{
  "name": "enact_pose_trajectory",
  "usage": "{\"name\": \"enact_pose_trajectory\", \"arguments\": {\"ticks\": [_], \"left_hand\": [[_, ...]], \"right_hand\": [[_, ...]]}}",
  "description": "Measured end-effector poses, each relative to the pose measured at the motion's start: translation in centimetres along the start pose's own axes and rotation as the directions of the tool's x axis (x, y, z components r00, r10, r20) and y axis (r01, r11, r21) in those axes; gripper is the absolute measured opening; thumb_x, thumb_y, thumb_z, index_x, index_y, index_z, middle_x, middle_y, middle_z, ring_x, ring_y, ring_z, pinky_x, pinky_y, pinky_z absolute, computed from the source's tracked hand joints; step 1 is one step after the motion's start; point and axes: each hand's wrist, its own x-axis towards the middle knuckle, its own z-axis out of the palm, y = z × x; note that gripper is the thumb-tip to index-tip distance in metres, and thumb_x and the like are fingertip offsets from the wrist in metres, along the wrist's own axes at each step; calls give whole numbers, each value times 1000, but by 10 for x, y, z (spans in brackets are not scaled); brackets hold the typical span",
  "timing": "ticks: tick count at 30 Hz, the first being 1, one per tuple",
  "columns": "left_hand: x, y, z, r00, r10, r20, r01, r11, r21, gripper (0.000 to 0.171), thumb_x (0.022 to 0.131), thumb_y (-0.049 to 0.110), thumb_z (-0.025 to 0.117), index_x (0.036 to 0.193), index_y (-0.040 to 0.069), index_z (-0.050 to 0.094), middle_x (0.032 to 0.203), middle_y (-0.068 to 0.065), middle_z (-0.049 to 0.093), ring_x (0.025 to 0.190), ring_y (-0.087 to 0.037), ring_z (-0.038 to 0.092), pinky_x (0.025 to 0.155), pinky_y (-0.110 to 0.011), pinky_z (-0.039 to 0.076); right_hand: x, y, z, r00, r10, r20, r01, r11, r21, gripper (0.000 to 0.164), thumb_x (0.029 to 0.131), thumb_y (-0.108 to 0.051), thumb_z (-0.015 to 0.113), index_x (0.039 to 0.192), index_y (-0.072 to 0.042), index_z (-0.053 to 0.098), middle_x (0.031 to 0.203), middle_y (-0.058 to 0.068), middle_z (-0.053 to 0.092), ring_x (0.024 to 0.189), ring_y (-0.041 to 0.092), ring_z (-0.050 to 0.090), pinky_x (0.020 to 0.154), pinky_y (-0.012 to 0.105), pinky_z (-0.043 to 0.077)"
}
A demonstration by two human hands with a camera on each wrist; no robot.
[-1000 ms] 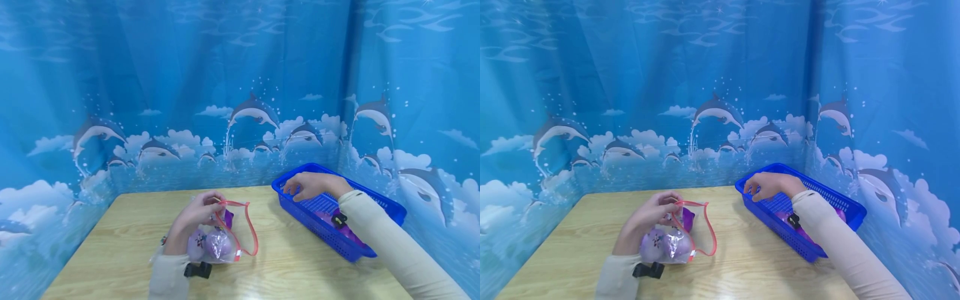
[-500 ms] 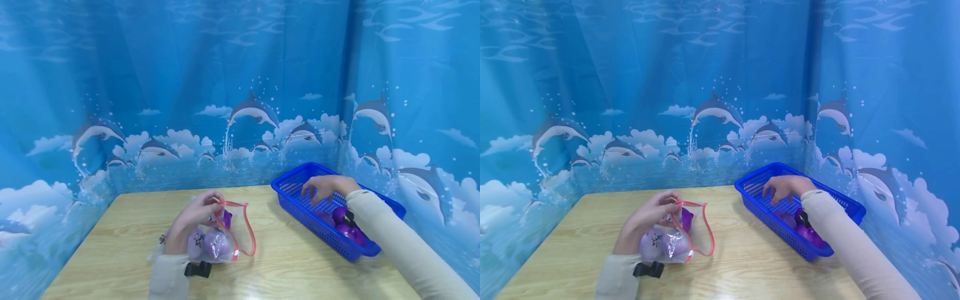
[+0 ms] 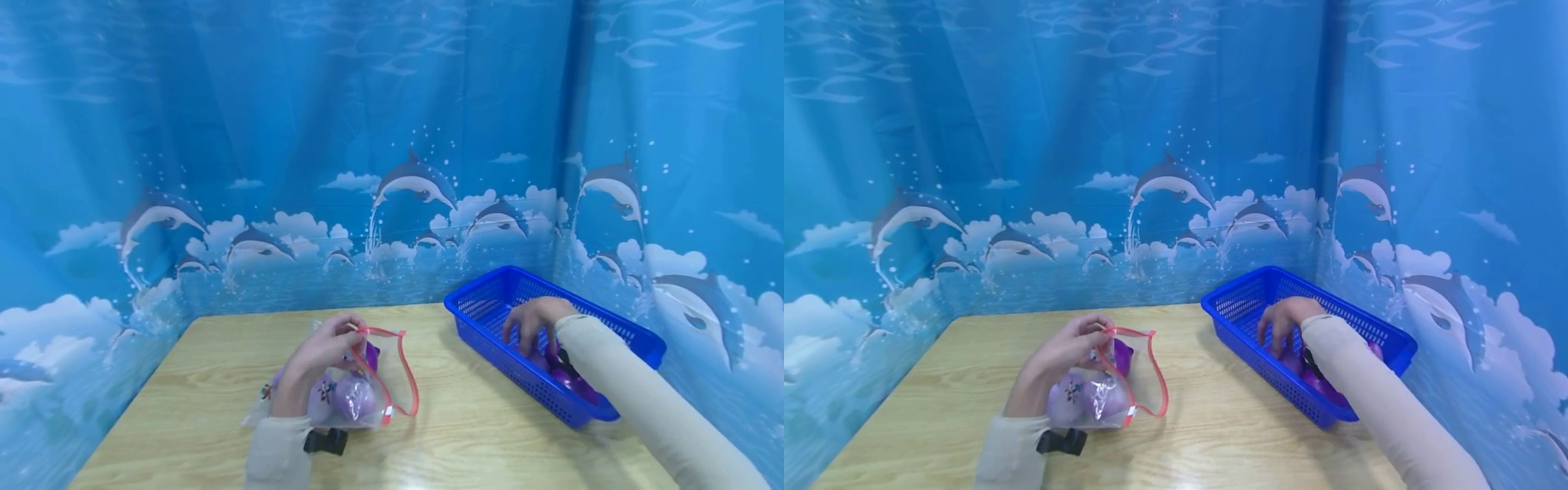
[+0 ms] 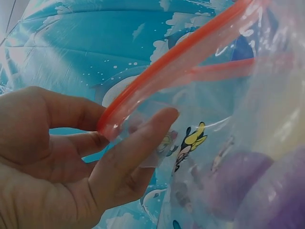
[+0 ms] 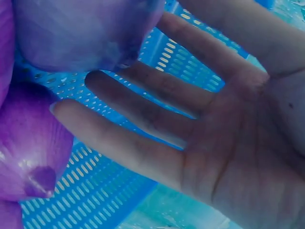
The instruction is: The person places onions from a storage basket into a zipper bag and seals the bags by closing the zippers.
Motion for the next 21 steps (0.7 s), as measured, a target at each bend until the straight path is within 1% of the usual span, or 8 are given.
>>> {"name": "enact_pose_trajectory", "arguments": {"ticks": [6,8,10,13,15,17,18,21], "left_hand": [[2,1,1,999,4,-47,-5,1000,-29,12,103,5,51,111,7,60,92,-13,63,84,-25,64,68,-32,63],[2,1,1,999,0,-52,-2,1000,-29,12,103,6,51,111,7,60,93,-13,63,85,-26,64,68,-32,63],[2,2,0,999,-2,-54,0,1000,-29,13,103,7,51,113,6,59,93,-13,63,86,-26,65,68,-32,63],[2,2,0,999,-1,-52,-1,1000,-32,15,104,7,51,116,5,59,94,-12,64,87,-26,65,69,-32,63],[2,1,-1,999,1,-52,-3,999,-34,16,104,8,51,118,4,59,94,-12,64,87,-25,65,69,-32,63],[2,1,-1,999,3,-51,-5,999,-38,17,104,8,51,119,4,58,95,-12,64,87,-25,65,70,-31,63],[2,1,-1,999,4,-52,-6,999,-40,17,104,8,51,119,4,58,94,-12,64,87,-24,64,69,-31,62],[2,1,-2,999,8,-53,-10,999,-43,17,104,8,50,119,3,58,94,-12,63,86,-23,64,68,-30,62]], "right_hand": [[8,0,3,998,52,30,-54,997,57,61,78,-2,78,136,-17,63,121,20,63,100,31,69,79,48,65],[11,0,5,997,63,34,-65,996,57,65,78,-2,78,140,-16,60,119,20,63,97,31,70,78,47,66],[13,0,7,998,63,31,-65,997,36,69,78,-2,77,143,-15,58,122,21,62,95,32,71,75,45,66],[15,0,9,998,63,14,-63,998,23,72,76,-1,77,145,-15,57,136,27,56,108,39,68,73,45,66],[15,0,9,998,62,14,-63,998,29,73,76,1,75,144,-15,57,145,30,49,121,46,61,73,47,66],[16,-1,9,998,60,15,-60,998,35,66,75,2,73,137,-16,61,147,29,46,129,47,53,75,50,65],[16,-1,10,998,54,20,-55,998,30,61,75,1,71,132,-16,62,144,28,47,128,46,52,75,51,65],[16,-2,10,1000,16,27,-15,1000,-10,41,74,-1,69,112,-14,63,125,18,54,114,35,55,74,49,64]]}}
